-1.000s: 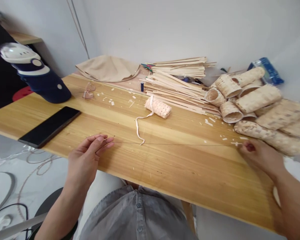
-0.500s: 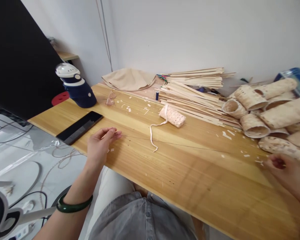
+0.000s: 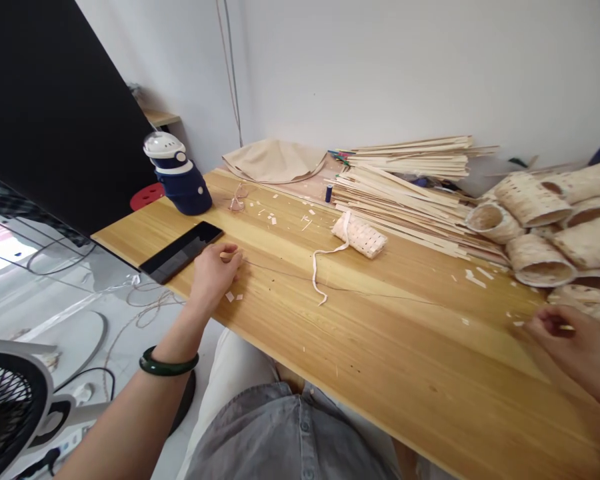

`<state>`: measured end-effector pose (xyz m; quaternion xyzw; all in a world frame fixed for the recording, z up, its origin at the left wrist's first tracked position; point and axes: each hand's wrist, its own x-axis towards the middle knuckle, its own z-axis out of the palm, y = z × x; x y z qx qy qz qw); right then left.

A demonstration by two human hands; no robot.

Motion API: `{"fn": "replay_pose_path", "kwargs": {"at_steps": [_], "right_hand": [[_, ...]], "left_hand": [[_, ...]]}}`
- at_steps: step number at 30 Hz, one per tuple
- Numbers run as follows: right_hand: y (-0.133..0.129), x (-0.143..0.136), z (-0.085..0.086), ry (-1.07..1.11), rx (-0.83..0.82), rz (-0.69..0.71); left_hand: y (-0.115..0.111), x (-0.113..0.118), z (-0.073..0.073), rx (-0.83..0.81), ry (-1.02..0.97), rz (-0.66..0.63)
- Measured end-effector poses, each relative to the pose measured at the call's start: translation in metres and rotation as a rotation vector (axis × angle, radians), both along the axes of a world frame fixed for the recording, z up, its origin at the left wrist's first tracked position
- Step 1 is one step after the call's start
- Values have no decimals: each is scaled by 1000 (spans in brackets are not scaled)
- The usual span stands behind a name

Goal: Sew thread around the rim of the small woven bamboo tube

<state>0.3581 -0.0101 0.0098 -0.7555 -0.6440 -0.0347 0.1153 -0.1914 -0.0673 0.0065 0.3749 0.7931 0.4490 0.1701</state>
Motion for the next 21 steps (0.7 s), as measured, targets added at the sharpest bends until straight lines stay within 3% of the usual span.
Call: {"fn": "replay_pose_path", "kwargs": {"at_steps": [4, 7, 9, 12, 15, 18, 21], "right_hand": [[-8, -46, 24, 279, 29, 62], [-14, -71, 27, 401, 88, 185], [-17, -86, 25, 445, 79, 273], [-21, -108, 22, 495, 76, 403], [-24, -127, 23, 523, 90, 522], [-26, -138, 22, 541, 121, 605], [-27, -141, 15, 550, 162, 648]], "left_hand": [[3, -7, 4, -44, 315, 34], [8, -1, 9, -51, 476, 49], [12, 18, 16, 68, 465, -44], [17, 69, 27, 219, 138, -438], [19, 132, 31, 33, -411, -814], [24, 185, 26, -112, -781, -949], [34, 215, 15, -180, -1026, -981]]}}
